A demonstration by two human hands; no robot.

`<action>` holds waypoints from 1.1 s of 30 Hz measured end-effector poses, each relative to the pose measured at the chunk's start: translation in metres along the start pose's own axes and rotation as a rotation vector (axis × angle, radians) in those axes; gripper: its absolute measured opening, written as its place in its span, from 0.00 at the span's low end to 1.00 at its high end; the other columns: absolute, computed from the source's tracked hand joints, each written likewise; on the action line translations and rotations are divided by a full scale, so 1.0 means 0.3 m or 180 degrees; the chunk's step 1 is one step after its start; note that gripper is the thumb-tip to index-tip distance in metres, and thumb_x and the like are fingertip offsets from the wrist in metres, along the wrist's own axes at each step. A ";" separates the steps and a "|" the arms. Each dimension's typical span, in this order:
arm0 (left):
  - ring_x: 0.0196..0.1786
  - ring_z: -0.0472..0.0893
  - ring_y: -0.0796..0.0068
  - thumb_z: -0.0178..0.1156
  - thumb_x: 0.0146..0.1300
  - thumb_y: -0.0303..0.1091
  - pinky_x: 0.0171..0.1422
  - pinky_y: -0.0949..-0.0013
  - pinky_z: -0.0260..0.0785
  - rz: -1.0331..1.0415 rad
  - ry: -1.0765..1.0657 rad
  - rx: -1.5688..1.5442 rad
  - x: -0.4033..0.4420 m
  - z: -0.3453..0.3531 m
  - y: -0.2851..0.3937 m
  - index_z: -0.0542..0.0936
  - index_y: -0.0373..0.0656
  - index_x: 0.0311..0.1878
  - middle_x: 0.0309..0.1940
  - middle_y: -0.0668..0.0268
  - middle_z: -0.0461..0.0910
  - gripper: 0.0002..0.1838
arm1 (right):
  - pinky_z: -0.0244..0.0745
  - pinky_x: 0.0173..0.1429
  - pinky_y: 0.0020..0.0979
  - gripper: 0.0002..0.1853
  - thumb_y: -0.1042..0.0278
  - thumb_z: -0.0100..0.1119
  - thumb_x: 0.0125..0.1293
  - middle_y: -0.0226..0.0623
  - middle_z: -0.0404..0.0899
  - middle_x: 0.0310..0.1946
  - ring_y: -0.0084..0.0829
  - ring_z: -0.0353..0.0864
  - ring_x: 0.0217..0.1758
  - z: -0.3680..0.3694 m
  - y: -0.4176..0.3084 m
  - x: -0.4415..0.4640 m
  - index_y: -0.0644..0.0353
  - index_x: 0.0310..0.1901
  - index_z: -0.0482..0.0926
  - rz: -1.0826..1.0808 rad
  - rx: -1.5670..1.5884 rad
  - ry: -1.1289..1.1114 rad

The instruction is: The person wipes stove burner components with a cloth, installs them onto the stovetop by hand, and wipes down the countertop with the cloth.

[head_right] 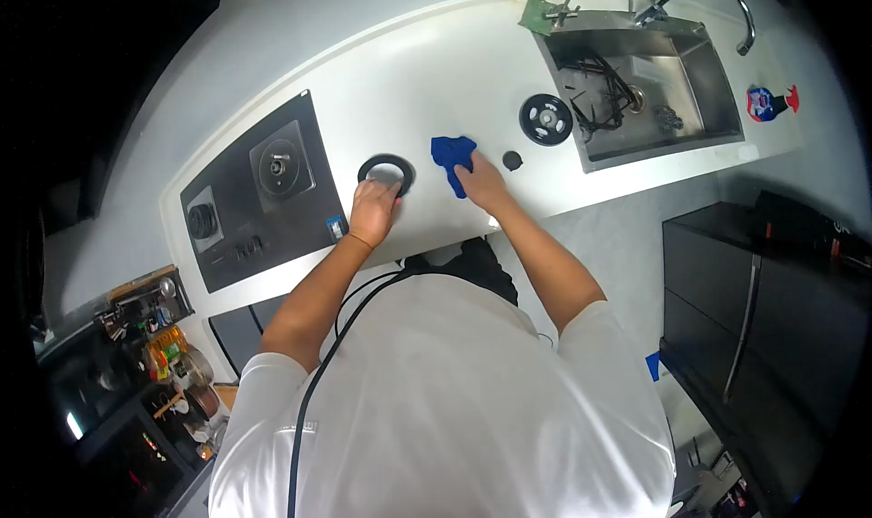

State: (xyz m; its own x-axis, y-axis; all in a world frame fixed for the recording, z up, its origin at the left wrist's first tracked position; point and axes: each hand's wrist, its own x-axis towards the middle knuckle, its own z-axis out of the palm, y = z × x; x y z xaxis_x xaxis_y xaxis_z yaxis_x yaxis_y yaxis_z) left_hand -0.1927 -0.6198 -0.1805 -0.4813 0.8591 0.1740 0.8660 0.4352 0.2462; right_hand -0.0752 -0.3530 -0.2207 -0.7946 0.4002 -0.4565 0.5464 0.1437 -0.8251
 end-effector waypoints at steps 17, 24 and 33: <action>0.60 0.82 0.54 0.74 0.59 0.31 0.68 0.52 0.71 -0.0718 -0.0604 -0.0165 -0.057 0.098 -0.046 0.85 0.43 0.62 0.53 0.59 0.84 0.25 | 0.69 0.76 0.51 0.46 0.52 0.79 0.60 0.60 0.77 0.64 0.59 0.77 0.67 -0.374 0.049 0.077 0.66 0.74 0.69 -0.0723 -0.2081 0.2395; 0.63 0.79 0.50 0.74 0.64 0.35 0.72 0.51 0.69 -0.0859 -0.0658 -0.0336 -0.006 -0.042 0.029 0.81 0.41 0.69 0.60 0.54 0.80 0.29 | 0.53 0.87 0.61 0.79 0.34 0.88 0.42 0.69 0.45 0.85 0.68 0.47 0.88 -0.510 0.032 0.205 0.48 0.88 0.41 0.0198 -0.2490 0.1003; 0.64 0.81 0.52 0.73 0.70 0.40 0.68 0.53 0.75 -0.1281 -0.0239 -0.1871 0.149 -0.114 0.084 0.75 0.38 0.74 0.63 0.51 0.79 0.33 | 0.63 0.82 0.50 0.71 0.46 0.86 0.51 0.63 0.65 0.75 0.55 0.69 0.77 -0.468 -0.115 0.172 0.58 0.88 0.46 -0.0281 0.0022 0.0678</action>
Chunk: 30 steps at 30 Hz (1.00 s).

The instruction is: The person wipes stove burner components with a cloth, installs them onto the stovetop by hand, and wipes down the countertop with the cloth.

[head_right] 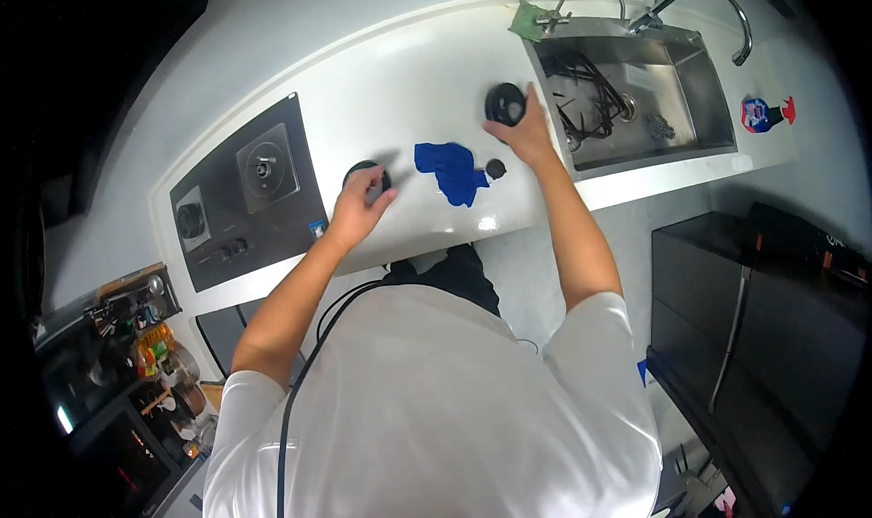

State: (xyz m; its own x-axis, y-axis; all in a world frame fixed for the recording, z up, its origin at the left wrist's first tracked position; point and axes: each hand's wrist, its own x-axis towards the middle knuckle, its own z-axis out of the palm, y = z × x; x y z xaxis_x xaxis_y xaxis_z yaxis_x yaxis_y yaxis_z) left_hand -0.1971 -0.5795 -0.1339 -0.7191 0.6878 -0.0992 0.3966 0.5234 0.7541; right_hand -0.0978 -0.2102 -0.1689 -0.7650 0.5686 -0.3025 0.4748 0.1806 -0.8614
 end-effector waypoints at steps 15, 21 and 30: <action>0.87 0.54 0.41 0.89 0.42 0.48 0.90 0.52 0.50 0.0013 -0.1003 -0.0811 0.204 -0.037 0.324 0.41 0.35 0.88 0.84 0.38 0.51 0.80 | 0.74 0.79 0.45 0.30 0.50 0.59 0.80 0.42 0.78 0.71 0.42 0.78 0.74 0.307 -0.137 -0.290 0.56 0.76 0.71 0.0776 0.4410 -0.2274; 0.79 0.68 0.45 0.85 0.48 0.43 0.82 0.54 0.65 0.0004 -0.0799 -0.0415 0.263 -0.054 0.424 0.45 0.35 0.88 0.78 0.42 0.62 0.73 | 0.64 0.84 0.49 0.40 0.47 0.65 0.78 0.49 0.68 0.77 0.48 0.66 0.82 0.244 -0.189 -0.259 0.59 0.81 0.61 0.1149 0.4221 -0.1954; 0.55 0.81 0.61 0.73 0.64 0.56 0.58 0.51 0.79 -0.1548 -0.0800 -0.3374 0.528 0.000 0.646 0.67 0.45 0.75 0.56 0.56 0.76 0.43 | 0.66 0.82 0.48 0.60 0.47 0.79 0.64 0.58 0.58 0.82 0.55 0.63 0.84 0.073 -0.320 -0.273 0.70 0.84 0.50 -0.1758 -0.0200 0.0483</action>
State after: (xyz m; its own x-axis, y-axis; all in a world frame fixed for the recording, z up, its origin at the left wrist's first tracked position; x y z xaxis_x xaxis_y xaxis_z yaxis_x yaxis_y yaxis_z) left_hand -0.2341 -0.3693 -0.0035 -0.4849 0.6734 -0.5581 -0.6401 0.1615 0.7511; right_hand -0.0901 -0.2917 -0.0703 -0.8381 0.4842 0.2513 0.0510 0.5281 -0.8476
